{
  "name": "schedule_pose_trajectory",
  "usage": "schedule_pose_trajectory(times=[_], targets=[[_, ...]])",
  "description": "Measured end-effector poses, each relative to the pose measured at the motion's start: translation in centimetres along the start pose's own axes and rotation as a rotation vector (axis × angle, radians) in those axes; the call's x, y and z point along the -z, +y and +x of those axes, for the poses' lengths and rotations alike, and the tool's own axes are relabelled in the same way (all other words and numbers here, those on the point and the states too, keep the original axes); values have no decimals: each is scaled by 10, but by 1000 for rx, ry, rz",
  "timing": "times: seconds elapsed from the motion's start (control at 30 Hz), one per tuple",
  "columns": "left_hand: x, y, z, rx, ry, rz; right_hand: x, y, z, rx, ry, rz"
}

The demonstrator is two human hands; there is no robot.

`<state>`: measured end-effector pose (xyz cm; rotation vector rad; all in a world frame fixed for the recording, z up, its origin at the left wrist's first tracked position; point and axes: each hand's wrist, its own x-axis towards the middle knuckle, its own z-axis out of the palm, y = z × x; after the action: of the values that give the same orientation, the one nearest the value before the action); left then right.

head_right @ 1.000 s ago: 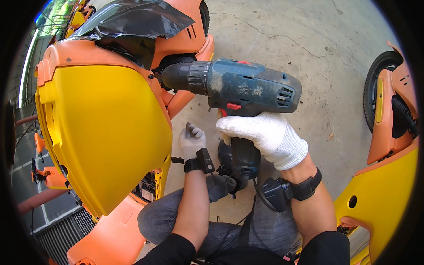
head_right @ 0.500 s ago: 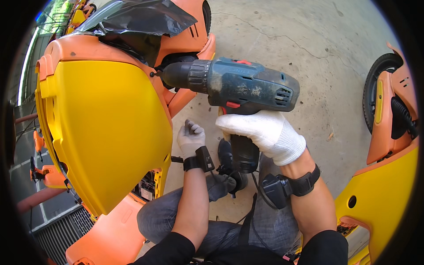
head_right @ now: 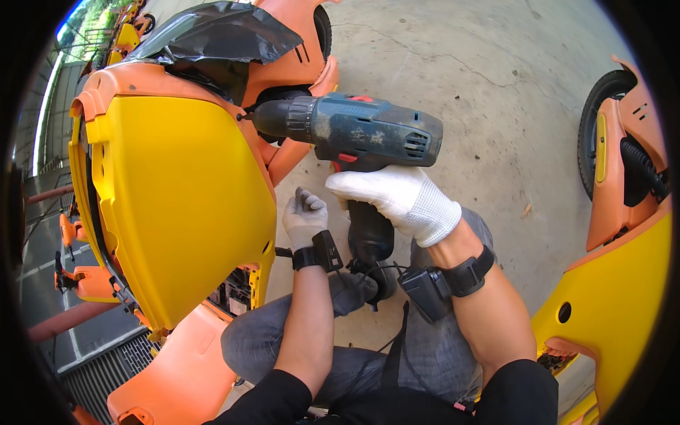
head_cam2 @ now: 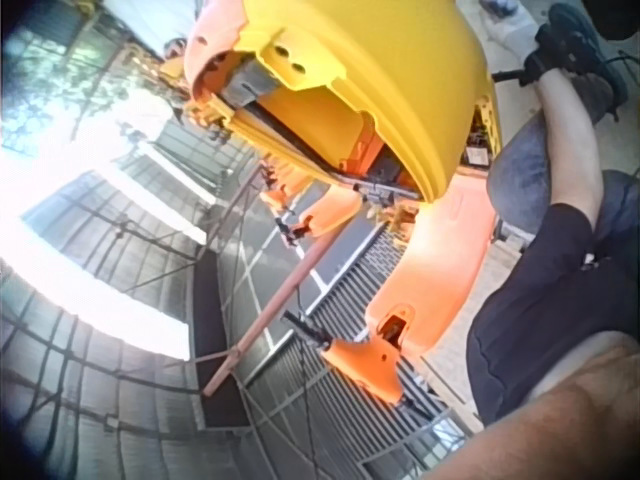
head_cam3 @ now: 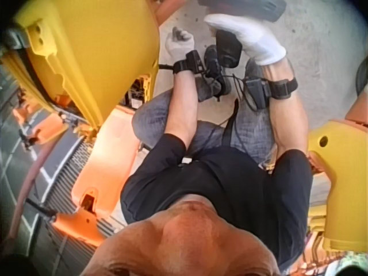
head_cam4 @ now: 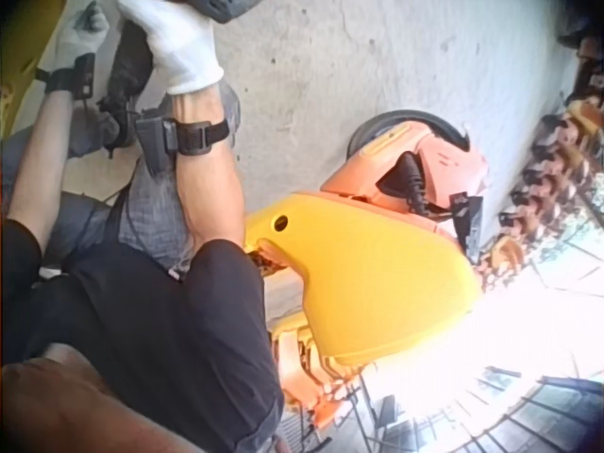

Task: The person uses a cordless drill to fasten screws into the yellow and orange plastic body panels of a scooter. They work on multiple sections of the scooter's frame, securing the panels in place while surrounded by other scooters in a workshop.

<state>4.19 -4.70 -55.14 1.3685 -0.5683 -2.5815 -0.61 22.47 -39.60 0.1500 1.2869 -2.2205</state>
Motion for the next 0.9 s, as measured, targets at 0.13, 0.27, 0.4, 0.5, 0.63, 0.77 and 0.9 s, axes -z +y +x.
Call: schedule_pose_trajectory(times=[0.13, 0.27, 0.4, 0.5, 0.63, 0.77, 0.9], targets=[[-9, 0, -10, 40, -25, 38, -2, 3, 1, 70, -5, 7], [-22, -7, -17, 136, -84, 122, 3, -2, -7, 97, 26, 17], [-60, -13, -38, 130, -158, 379, 40, -38, -45, 165, 217, -55], [-102, -21, -48, 119, -293, 655, 94, -68, -62, 191, 440, -339], [-176, -49, -81, -45, -517, 1173, 190, -60, -78, -6, 696, -688], [-228, -69, -104, -139, -666, 1657, 281, 10, -103, -264, 854, -1075], [-251, -64, -116, -204, -750, 2031, 274, 41, -121, -545, 929, -1134]])
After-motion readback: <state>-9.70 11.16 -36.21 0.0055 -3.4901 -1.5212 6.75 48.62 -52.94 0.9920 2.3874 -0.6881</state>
